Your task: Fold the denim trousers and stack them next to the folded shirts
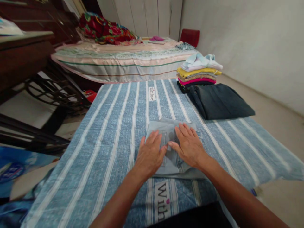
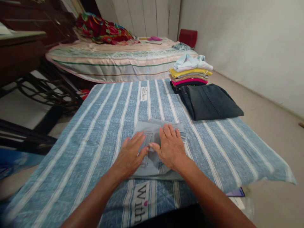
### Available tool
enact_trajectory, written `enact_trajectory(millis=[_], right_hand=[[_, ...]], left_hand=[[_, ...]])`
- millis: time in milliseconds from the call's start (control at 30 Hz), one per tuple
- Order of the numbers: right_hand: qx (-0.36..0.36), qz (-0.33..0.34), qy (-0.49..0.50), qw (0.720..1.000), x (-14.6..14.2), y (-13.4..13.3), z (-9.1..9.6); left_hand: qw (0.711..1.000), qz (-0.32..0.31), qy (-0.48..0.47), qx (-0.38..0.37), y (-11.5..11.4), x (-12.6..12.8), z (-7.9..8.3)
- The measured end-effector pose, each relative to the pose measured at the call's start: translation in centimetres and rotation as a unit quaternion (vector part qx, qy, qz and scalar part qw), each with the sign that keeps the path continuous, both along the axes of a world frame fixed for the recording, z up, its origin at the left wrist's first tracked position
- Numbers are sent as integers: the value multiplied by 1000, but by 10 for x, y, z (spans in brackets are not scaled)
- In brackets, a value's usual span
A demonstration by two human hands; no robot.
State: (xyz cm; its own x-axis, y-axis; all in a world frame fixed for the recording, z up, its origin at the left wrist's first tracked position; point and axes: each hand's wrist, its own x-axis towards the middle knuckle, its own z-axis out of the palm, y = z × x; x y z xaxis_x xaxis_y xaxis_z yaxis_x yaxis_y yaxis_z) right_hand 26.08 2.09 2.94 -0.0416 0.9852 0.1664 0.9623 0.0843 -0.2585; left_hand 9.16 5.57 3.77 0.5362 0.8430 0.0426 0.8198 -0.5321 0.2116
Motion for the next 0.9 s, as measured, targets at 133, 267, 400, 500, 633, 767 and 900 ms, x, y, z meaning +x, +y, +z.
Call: enact_trajectory(millis=[133, 267, 400, 500, 633, 767, 900], right_hand=[[-24, 18, -21, 999, -3, 8, -11], [-34, 26, -13, 999, -2, 9, -19], [-39, 23, -10, 999, -2, 10, -15], [-43, 20, -8, 999, -2, 11, -12], [-41, 19, -6, 999, -2, 11, -12], [-38, 17, -10, 999, -2, 10, -8], [-22, 14, -18, 1000, -7, 0, -5]], left_hand=[[998, -5, 45, 32, 30, 11, -7], [996, -10, 79, 38, 44, 15, -24], [995, -16, 85, 53, 47, 13, -33], [995, -12, 90, 51, 47, 13, -34], [995, -2, 99, 30, 48, 15, -32], [995, 4, 100, 9, 48, 16, -29], [996, 6, 91, -4, 48, 17, -28]])
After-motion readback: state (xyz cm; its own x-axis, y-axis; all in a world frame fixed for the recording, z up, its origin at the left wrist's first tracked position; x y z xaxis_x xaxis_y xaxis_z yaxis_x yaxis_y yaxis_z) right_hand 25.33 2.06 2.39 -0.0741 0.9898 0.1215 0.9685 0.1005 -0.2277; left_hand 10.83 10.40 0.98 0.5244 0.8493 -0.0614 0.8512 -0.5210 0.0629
